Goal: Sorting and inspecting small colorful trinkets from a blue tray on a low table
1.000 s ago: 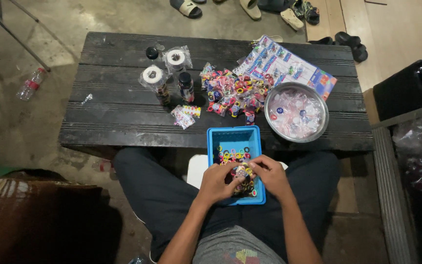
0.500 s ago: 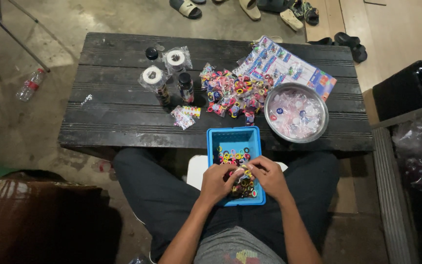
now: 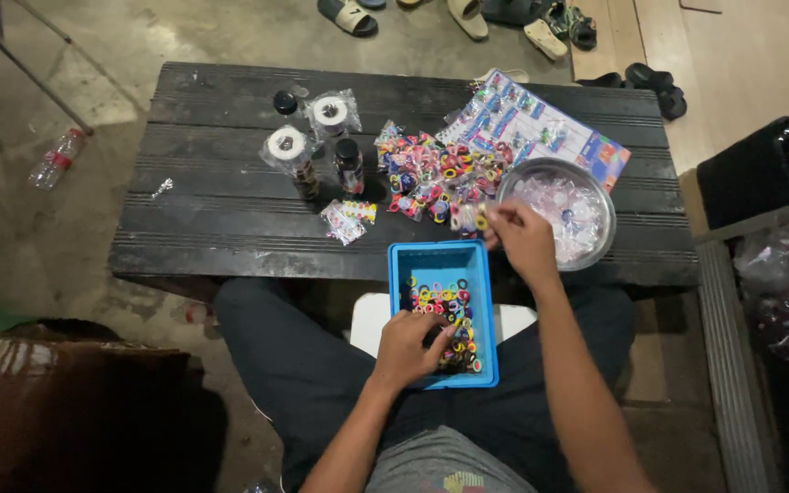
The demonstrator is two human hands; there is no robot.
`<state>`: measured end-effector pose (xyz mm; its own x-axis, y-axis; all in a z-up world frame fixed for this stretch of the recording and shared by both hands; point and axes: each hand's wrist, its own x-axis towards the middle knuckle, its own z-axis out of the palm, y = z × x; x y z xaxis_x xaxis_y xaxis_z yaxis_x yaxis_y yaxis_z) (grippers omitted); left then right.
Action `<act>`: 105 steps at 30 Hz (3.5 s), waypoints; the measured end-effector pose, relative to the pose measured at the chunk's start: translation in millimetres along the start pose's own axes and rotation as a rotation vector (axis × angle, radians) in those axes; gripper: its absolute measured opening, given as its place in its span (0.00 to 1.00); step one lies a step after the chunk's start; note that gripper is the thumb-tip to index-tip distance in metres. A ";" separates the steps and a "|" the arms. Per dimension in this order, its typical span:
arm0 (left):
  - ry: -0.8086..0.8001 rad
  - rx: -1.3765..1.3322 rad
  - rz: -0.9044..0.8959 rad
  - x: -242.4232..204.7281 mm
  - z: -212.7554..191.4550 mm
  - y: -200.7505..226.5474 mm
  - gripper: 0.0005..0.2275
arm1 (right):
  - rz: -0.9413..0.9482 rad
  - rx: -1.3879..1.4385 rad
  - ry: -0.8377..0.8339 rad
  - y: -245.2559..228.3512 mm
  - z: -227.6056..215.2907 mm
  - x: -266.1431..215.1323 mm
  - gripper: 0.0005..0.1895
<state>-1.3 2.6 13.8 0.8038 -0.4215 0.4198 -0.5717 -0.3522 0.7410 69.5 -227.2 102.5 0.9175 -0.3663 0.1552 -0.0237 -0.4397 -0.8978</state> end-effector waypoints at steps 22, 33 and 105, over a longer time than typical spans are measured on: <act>-0.111 0.025 0.000 5.4 -8.4 6.6 0.08 | 0.224 0.166 -0.185 28.4 48.9 90.2 0.10; -0.096 0.016 0.011 9.1 -13.9 14.8 0.09 | 0.269 0.332 0.136 65.4 -45.6 -7.6 0.11; 0.128 -0.316 -0.281 18.0 -3.5 9.4 0.02 | 0.348 0.313 -0.141 56.3 40.7 -144.3 0.17</act>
<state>8.4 -5.3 30.2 0.9460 -0.2322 0.2261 -0.2658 -0.1568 0.9512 -48.0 -165.7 12.8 0.9216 -0.3238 -0.2140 -0.2378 -0.0352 -0.9707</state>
